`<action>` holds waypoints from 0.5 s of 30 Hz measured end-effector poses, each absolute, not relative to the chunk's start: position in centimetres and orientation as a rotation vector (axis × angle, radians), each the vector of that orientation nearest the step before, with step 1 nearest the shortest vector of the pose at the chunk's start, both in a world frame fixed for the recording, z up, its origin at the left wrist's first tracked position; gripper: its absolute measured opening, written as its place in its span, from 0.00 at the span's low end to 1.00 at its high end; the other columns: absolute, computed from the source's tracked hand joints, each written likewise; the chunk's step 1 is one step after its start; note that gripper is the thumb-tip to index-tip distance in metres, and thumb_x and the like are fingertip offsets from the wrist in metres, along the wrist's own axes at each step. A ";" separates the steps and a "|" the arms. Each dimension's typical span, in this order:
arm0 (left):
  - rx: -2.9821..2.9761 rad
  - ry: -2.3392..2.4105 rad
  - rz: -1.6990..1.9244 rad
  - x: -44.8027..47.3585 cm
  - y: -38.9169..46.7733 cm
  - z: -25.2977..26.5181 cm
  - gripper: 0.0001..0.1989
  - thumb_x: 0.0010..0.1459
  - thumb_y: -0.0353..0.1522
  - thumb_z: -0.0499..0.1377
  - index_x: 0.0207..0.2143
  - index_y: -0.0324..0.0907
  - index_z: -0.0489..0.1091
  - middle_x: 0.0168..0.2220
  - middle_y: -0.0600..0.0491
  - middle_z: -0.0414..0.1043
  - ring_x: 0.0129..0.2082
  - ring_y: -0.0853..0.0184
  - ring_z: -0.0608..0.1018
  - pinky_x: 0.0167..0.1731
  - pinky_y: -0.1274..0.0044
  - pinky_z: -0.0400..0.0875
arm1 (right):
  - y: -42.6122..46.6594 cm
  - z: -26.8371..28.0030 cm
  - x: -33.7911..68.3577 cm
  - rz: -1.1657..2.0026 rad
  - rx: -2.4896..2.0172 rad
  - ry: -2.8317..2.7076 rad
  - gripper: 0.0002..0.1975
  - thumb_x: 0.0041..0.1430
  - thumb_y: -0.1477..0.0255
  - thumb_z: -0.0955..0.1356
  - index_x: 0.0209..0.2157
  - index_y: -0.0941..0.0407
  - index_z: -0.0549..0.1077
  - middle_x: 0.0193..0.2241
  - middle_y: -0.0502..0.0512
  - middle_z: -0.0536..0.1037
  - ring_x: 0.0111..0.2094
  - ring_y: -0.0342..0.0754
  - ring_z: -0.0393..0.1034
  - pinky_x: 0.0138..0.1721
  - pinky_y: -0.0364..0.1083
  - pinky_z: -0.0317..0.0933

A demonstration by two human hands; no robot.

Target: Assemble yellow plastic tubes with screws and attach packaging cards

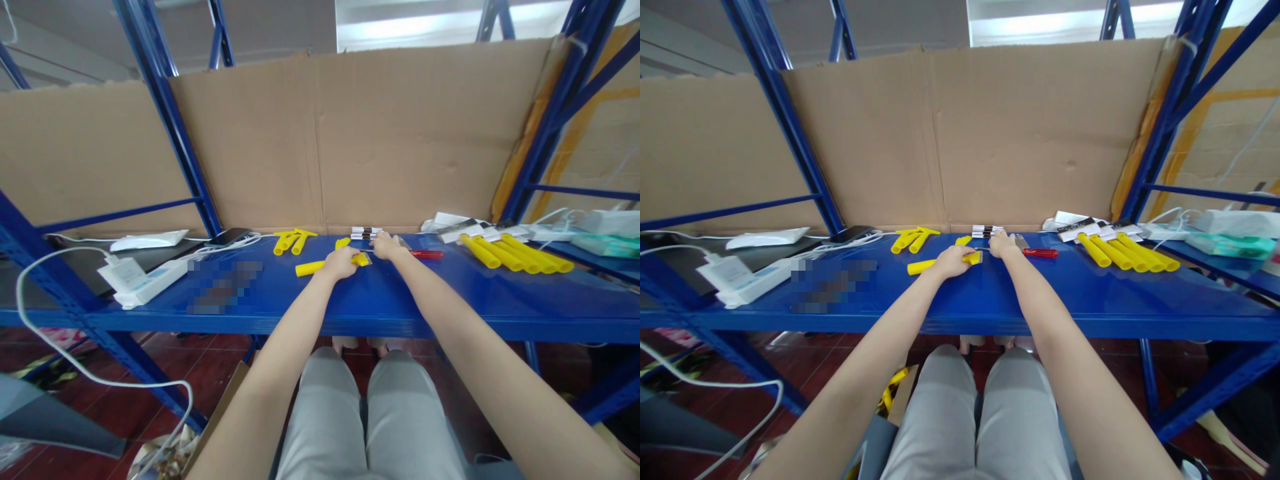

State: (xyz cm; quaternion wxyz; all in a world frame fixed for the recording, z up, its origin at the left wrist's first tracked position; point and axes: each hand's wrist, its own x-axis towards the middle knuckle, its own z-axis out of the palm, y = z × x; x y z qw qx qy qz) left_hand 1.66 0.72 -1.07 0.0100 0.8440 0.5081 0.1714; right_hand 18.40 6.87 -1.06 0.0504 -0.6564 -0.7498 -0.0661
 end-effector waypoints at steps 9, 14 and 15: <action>2.641 1.604 0.520 1.7 0.7 -1.0 0.23 0.56 0.29 0.56 0.56 0.45 0.69 0.56 0.51 0.70 0.57 0.60 0.70 0.56 0.73 0.64 | 6.4 -0.8 19.1 -0.093 -1.990 -2.050 0.14 0.60 0.73 0.62 0.41 0.55 0.78 0.48 0.63 0.75 0.55 0.58 0.64 0.54 0.58 0.57; 2.650 1.583 0.523 1.6 0.8 -1.1 0.23 0.56 0.30 0.56 0.55 0.44 0.69 0.56 0.50 0.70 0.56 0.60 0.71 0.55 0.73 0.65 | 8.1 -1.2 20.3 0.009 -2.065 -1.880 0.11 0.50 0.71 0.70 0.38 0.57 0.79 0.39 0.61 0.80 0.46 0.54 0.72 0.46 0.50 0.64; 2.646 1.584 0.525 1.6 0.8 -1.1 0.23 0.56 0.30 0.56 0.55 0.44 0.69 0.55 0.50 0.70 0.55 0.60 0.71 0.55 0.73 0.65 | 8.5 -1.4 20.6 -0.010 -2.032 -1.890 0.12 0.48 0.71 0.72 0.37 0.59 0.79 0.36 0.62 0.80 0.43 0.54 0.74 0.43 0.49 0.65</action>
